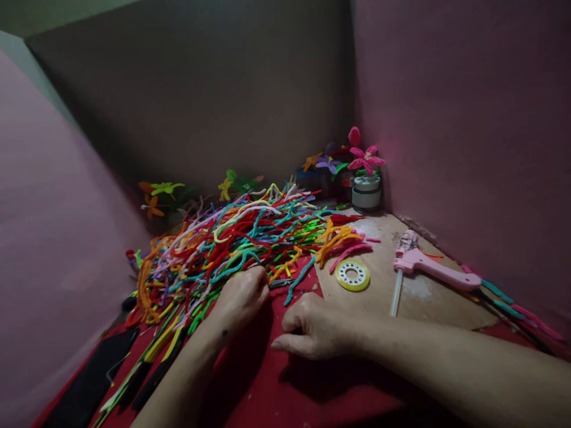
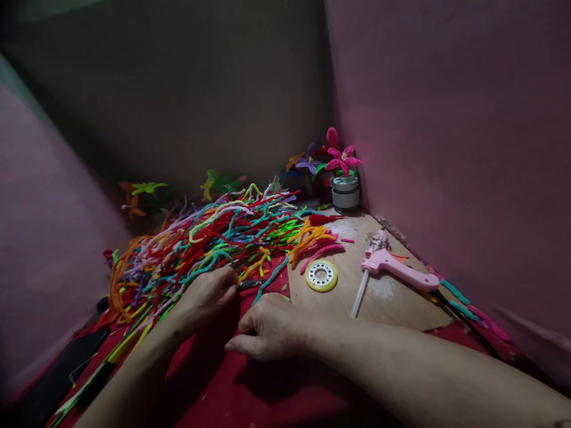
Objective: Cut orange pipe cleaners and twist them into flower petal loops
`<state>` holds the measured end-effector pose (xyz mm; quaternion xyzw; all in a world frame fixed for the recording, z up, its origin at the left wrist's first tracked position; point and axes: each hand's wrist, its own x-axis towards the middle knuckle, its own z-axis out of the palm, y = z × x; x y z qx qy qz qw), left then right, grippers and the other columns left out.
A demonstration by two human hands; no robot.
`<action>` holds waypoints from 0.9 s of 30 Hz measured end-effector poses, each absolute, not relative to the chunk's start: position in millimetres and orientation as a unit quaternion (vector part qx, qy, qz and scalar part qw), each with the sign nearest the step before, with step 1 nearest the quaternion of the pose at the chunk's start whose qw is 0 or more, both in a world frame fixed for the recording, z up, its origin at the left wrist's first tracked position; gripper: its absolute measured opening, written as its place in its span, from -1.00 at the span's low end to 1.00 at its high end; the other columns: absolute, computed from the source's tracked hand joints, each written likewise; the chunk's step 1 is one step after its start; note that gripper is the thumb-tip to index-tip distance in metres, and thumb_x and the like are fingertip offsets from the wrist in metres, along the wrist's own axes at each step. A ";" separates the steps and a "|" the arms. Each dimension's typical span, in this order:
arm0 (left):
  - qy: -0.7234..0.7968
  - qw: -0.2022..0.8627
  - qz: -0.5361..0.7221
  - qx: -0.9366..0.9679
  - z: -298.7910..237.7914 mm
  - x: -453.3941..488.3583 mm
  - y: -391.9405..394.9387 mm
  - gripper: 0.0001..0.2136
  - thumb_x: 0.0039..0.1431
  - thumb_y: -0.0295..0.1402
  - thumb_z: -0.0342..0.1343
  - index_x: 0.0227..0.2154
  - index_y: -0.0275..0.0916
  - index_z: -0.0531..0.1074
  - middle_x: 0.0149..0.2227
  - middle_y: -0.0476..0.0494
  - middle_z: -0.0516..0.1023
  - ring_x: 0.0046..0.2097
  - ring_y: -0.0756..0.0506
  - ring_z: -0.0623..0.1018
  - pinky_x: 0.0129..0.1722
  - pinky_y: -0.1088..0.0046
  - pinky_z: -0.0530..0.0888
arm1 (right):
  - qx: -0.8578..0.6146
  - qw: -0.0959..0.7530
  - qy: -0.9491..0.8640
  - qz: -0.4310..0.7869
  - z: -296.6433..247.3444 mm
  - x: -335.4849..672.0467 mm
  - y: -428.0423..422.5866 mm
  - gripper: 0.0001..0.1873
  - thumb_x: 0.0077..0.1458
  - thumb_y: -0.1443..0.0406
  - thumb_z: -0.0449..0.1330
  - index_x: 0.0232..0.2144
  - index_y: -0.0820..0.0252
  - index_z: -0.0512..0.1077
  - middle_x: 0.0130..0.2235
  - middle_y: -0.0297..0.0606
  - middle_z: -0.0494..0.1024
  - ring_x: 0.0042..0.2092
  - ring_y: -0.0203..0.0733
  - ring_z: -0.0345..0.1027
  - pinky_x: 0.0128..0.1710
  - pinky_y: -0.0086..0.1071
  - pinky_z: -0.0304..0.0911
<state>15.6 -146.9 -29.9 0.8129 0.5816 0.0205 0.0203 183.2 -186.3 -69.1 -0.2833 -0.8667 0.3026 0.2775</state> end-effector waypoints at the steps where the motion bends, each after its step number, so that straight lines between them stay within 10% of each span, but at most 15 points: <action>1: 0.582 0.040 0.055 0.810 -29.4 16.0 -147.5 -0.89 0.02 -0.39 -0.13 -0.45 -0.21 0.30 -0.45 -0.06 0.43 -0.41 -0.03 0.41 -0.40 0.51 0.25 | -0.300 0.298 -0.844 0.328 -68.9 182.1 -185.1 -0.64 -0.01 0.17 0.10 -0.71 0.28 0.31 -0.69 -0.45 0.15 -0.60 -0.46 -0.07 -0.59 -0.50 -0.11; 9: 0.539 0.214 0.248 0.776 -39.3 30.8 -157.3 -0.91 0.00 -0.33 -0.08 -0.52 -0.22 0.22 -0.56 0.06 0.27 -0.51 0.04 0.26 -0.49 0.55 0.21 | -0.355 0.475 -0.490 0.639 -73.5 178.6 -159.3 -0.68 0.03 0.09 0.04 -0.33 0.25 0.29 -0.56 -0.44 0.34 -0.71 -0.49 0.03 -0.73 -0.55 -0.07; 27: 0.481 0.453 0.231 0.714 -31.6 47.8 -170.2 -0.79 0.07 -0.25 -0.06 -0.56 -0.26 0.18 -0.60 0.10 0.10 -0.56 0.10 0.09 -0.58 0.59 0.07 | -0.211 0.640 -0.151 0.723 -44.4 207.0 -135.5 -0.89 0.04 0.44 0.06 -0.51 0.26 0.30 -0.59 -0.31 0.41 -0.53 -0.34 0.33 -0.50 -0.45 0.26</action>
